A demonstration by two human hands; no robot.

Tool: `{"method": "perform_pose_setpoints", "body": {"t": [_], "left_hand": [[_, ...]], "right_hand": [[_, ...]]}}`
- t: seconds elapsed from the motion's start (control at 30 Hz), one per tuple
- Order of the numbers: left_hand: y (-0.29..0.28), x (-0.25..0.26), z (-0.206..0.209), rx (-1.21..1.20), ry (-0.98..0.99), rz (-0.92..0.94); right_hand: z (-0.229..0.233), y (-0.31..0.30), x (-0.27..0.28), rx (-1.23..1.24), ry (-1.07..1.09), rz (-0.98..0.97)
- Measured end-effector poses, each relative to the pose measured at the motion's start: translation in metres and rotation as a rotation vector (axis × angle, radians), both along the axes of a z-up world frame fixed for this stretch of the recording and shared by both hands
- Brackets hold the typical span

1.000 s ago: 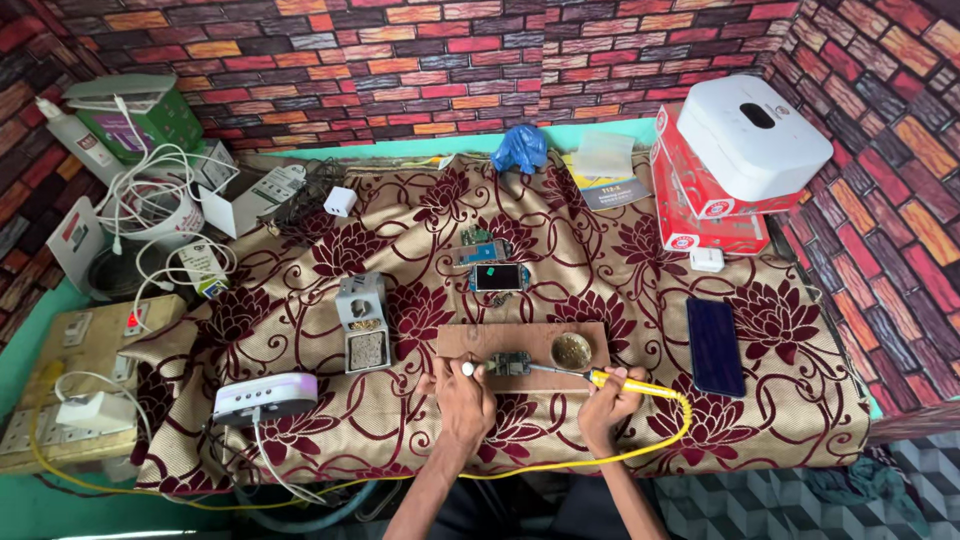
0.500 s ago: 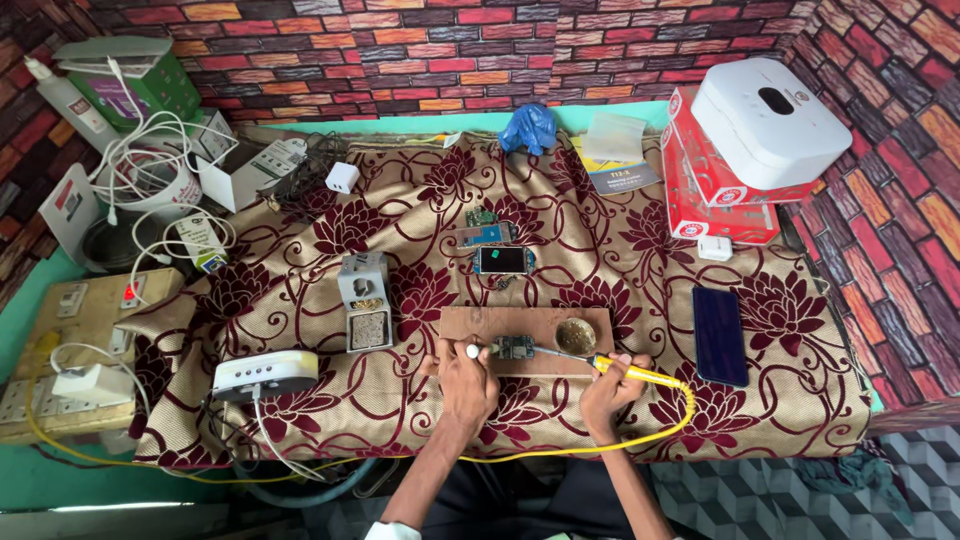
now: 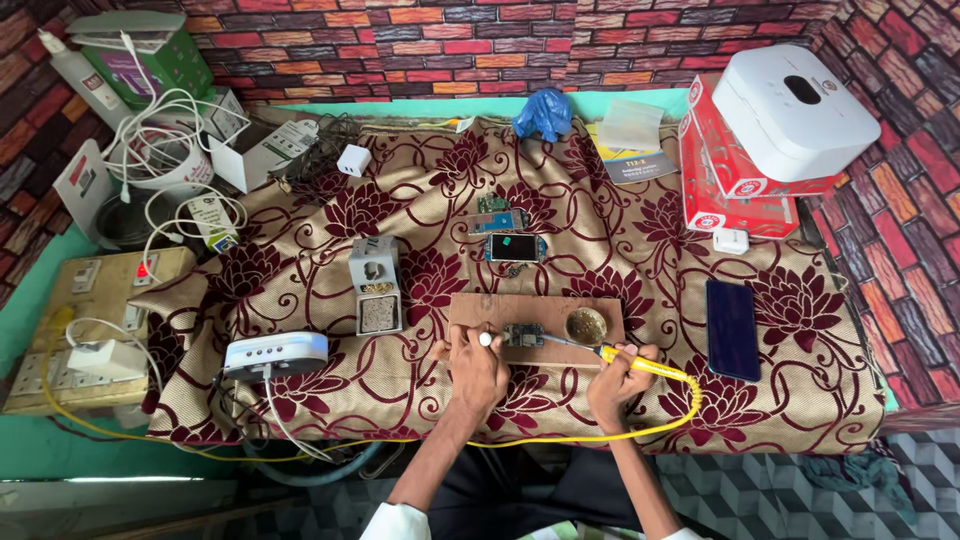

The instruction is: The person solders a small circuit board using a soldering iron and solder wire. They repeatedly apply heat and solder to various points on the board while holding it steady with their other hand.

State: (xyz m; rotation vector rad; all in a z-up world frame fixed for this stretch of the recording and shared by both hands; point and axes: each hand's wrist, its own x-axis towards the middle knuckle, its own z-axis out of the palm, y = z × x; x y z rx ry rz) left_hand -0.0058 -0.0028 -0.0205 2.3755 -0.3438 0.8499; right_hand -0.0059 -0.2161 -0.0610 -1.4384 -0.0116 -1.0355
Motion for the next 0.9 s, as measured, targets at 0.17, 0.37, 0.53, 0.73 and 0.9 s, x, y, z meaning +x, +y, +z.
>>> {"method": "perform_pose_setpoints", "body": {"t": [0.17, 0.37, 0.53, 0.73, 0.9], "left_hand": [[0.000, -0.002, 0.003, -0.012, -0.012, -0.010], [0.000, -0.002, 0.003, -0.074, -0.027, -0.013], [-0.001, 0.001, -0.002, -0.071, -0.007, 0.002], [-0.002, 0.003, -0.008, -0.037, 0.028, 0.049], [-0.002, 0.002, -0.008, -0.045, 0.005, 0.047]], "right_hand": [[-0.001, 0.002, 0.003, 0.165, -0.004, 0.026], [-0.003, 0.001, 0.003, 0.139, 0.032, -0.014], [-0.004, 0.001, 0.004, 0.176, -0.016, 0.023], [-0.007, -0.001, 0.005, 0.182, -0.014, 0.025], [-0.007, -0.004, 0.005, 0.083, 0.013, -0.023]]}}
